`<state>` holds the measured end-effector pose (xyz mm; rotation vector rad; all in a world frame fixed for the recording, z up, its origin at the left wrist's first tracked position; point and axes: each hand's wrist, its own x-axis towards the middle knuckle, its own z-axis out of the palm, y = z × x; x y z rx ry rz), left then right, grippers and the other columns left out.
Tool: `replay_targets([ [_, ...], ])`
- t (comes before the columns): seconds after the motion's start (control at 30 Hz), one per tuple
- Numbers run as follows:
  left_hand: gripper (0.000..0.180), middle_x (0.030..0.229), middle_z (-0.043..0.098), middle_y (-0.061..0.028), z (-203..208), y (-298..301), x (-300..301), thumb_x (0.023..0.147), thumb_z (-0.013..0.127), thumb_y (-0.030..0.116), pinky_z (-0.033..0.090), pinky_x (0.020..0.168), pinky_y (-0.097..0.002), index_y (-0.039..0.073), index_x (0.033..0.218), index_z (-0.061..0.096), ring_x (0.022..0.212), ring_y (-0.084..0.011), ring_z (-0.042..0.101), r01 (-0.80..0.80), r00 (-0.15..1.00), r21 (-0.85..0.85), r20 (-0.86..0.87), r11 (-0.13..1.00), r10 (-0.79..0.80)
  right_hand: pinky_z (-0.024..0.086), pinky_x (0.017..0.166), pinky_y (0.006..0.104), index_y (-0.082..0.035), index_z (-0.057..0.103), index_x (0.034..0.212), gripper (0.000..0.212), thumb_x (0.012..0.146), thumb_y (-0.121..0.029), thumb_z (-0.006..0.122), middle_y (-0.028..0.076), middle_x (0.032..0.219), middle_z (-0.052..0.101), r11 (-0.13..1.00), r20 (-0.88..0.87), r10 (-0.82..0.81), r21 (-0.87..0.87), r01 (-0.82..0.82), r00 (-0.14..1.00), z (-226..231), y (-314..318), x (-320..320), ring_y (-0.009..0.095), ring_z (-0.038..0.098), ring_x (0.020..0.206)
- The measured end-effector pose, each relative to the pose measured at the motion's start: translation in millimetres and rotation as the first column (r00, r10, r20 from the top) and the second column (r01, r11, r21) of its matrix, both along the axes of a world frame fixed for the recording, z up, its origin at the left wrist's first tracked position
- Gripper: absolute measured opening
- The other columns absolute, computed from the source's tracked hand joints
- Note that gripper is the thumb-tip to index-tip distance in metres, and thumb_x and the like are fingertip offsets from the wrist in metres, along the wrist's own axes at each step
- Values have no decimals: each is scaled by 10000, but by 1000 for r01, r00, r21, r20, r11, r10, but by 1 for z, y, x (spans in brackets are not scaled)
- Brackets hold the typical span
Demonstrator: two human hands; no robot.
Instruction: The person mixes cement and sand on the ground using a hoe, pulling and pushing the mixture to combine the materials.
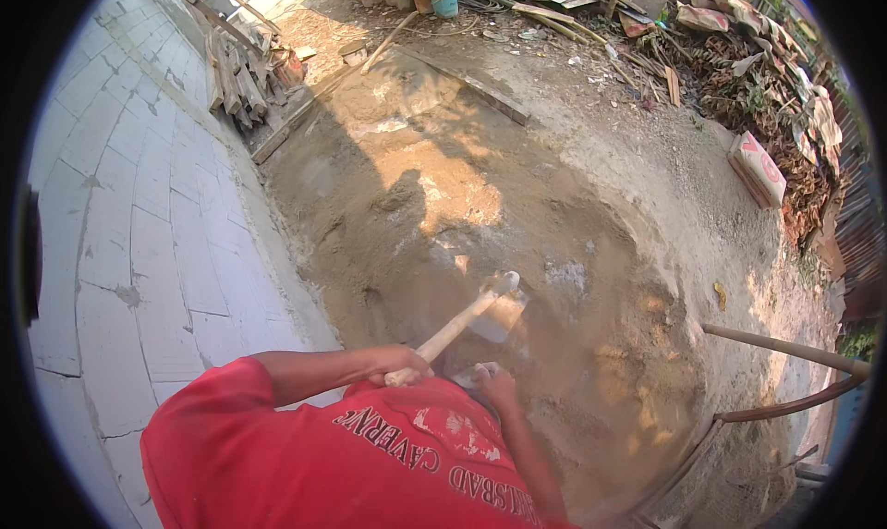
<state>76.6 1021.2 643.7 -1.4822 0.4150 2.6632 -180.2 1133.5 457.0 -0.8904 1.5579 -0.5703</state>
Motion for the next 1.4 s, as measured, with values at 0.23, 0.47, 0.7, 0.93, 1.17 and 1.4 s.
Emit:
replay_targets([
  [0.23,168,632,542,-9,24,-55,14,865,665,186,409,432,-268,44,829,582,516,-98,527,597,800,-223,93,771,-593,572,672,332,0,551,1248,654,983,-596,500,143,1042,704,860,397,-481,386,333,782,59,-15,38,210,683,782],
  [0.47,202,637,590,-35,22,-151,33,778,681,190,459,454,-312,10,836,611,536,-135,575,863,260,-473,118,176,-958,564,783,480,13,466,1341,634,997,-516,522,206,1173,599,248,545,-838,427,869,-29,37,-87,62,316,656,857],
  [0.7,325,721,649,-71,-23,-205,48,771,707,213,490,495,-327,27,1022,619,568,-144,613,851,135,-525,200,10,-971,511,678,429,-80,514,901,119,958,-159,584,55,729,496,-220,337,-858,441,870,-388,21,-118,90,221,536,657],
  [0.93,411,1019,700,-242,-83,-172,28,807,690,227,513,890,-490,84,1189,642,999,-421,663,852,257,-522,477,-35,-840,489,566,401,-80,494,874,115,916,-111,597,42,692,490,-180,137,-954,445,877,-266,-35,-130,47,197,519,578],
  [1.17,465,1042,674,-270,-251,-79,-69,849,682,271,511,882,-511,54,1241,560,1018,-463,638,839,530,-434,513,329,-676,475,460,330,-75,476,1021,172,922,-127,607,44,735,525,210,33,-977,254,944,209,-143,-224,-80,155,528,523],
  [1.4,433,915,672,-279,-419,-168,-265,841,684,246,531,791,-487,-29,1150,555,910,-474,656,637,760,-658,452,401,-467,568,603,420,95,499,1136,418,915,-235,629,214,862,684,702,-480,-661,-125,701,577,-257,-377,-266,292,702,663],
])
